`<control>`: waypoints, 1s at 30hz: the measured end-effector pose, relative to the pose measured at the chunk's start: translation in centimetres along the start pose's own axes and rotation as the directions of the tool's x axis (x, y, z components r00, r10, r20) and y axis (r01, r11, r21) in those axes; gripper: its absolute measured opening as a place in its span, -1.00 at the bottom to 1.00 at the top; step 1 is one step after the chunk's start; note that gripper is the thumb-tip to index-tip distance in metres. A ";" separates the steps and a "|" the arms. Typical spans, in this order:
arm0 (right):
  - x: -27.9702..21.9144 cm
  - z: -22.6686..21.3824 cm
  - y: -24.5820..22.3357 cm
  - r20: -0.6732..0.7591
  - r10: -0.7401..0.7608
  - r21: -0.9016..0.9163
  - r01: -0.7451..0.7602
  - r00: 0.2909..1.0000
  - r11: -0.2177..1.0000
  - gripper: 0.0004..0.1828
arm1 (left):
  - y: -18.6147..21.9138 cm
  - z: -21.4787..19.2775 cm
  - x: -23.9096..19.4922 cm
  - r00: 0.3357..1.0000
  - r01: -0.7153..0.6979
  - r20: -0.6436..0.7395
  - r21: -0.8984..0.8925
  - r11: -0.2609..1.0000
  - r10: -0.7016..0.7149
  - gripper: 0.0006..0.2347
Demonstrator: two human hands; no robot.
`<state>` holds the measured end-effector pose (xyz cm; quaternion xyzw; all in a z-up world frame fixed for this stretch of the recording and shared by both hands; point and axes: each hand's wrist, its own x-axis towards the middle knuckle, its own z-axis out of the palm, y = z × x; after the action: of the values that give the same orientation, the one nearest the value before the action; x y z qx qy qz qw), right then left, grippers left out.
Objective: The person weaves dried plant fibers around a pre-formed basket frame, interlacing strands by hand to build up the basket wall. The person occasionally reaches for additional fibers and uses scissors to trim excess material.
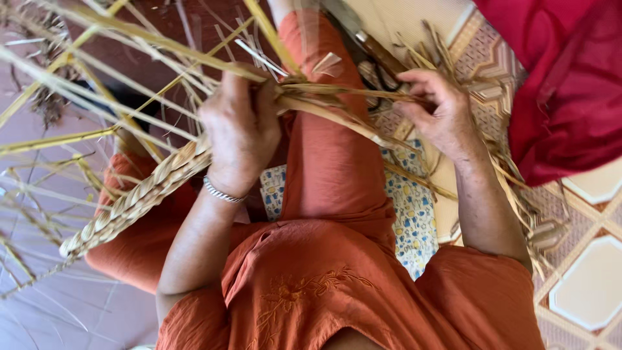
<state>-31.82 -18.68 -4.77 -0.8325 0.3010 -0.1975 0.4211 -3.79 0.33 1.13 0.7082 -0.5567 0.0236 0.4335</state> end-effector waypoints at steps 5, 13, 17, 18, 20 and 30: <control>-10.4 -2.8 10.5 0.012 0.512 -0.039 -0.511 0.859 0.858 -0.66 | 0.7 -1.5 -0.1 0.995 0.017 0.093 0.015 1.000 -0.018 -0.91; -20.6 -7.3 17.1 -0.162 0.722 -0.596 -0.650 0.672 0.471 -0.56 | 0.4 -2.4 -0.1 0.993 0.051 0.113 -0.074 0.996 -0.043 -0.95; -20.9 -9.9 15.6 0.025 0.747 -0.375 -0.686 0.664 0.623 -0.16 | 0.2 -2.6 -0.7 0.987 0.113 0.123 -0.073 0.991 -0.103 -0.93; -20.5 -10.2 15.2 0.134 0.765 -0.249 -0.725 0.630 0.642 -0.13 | 0.3 -2.5 -0.7 0.987 0.113 0.123 -0.077 0.991 -0.103 -0.93; -18.3 -10.4 14.9 0.046 0.505 -0.096 -0.499 0.862 0.861 -0.45 | 0.6 -2.5 -0.7 0.987 0.111 0.133 -0.128 0.986 -0.094 -0.93; 4.8 2.3 18.9 -0.276 -0.023 -0.534 -0.133 0.961 0.835 -0.83 | 2.3 -2.5 -0.3 0.984 0.125 0.127 -0.008 0.992 -0.123 -0.88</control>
<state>-33.30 -29.34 -21.20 -0.8738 0.4236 -0.2030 0.1257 -4.57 2.14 3.89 0.7382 -0.5378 -0.0527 0.4038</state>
